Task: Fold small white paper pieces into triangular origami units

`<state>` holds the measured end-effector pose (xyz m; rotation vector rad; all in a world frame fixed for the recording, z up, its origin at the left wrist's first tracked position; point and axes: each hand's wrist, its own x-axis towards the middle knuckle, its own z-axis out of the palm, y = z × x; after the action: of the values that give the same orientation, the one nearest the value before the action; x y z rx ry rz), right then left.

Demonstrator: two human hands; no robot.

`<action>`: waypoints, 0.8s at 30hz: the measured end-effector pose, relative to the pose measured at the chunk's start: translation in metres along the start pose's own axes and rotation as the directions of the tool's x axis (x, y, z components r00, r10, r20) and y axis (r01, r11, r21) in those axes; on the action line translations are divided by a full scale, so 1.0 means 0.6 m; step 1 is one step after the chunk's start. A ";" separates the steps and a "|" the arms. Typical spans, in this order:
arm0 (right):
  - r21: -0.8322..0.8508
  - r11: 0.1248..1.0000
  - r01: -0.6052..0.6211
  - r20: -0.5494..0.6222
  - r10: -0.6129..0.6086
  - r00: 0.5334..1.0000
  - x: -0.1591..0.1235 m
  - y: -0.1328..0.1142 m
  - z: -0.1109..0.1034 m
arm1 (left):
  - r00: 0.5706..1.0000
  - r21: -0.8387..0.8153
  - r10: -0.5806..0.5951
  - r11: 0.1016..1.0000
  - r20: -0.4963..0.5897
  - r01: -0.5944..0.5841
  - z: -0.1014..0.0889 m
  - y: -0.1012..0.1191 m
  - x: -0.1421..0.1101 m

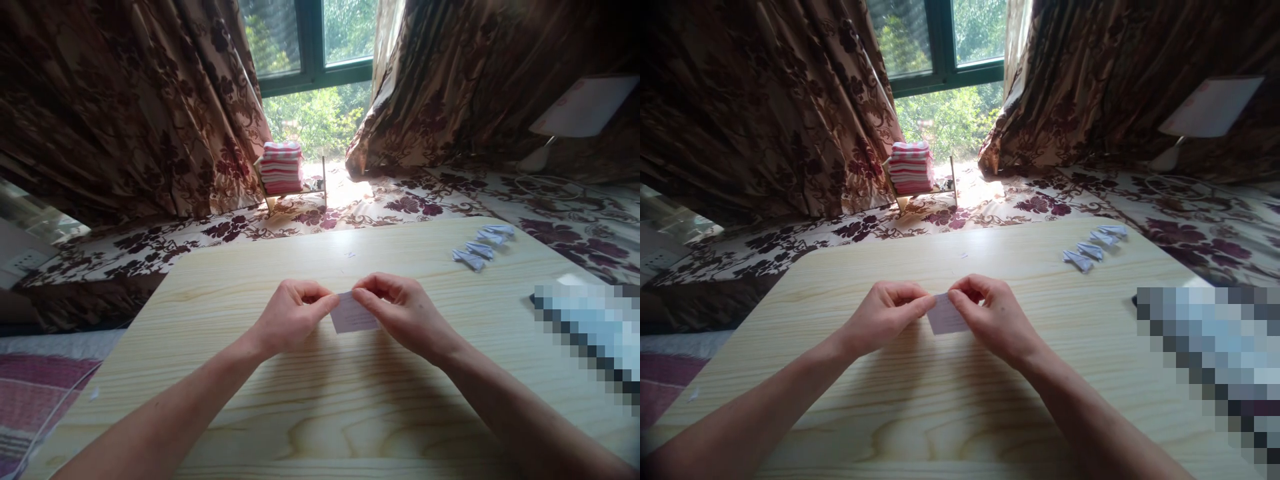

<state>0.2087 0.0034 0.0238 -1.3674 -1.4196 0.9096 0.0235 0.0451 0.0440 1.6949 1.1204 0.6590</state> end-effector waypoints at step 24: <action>-0.122 0.985 0.120 0.111 -0.106 0.988 -0.010 -0.020 0.016 | 0.930 0.265 0.367 0.898 -0.010 -0.352 0.019 0.011 -0.019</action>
<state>0.1958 -0.0033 0.0319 -1.3341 -1.6427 0.8376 0.0304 0.0294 0.0463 2.1518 0.9716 0.8247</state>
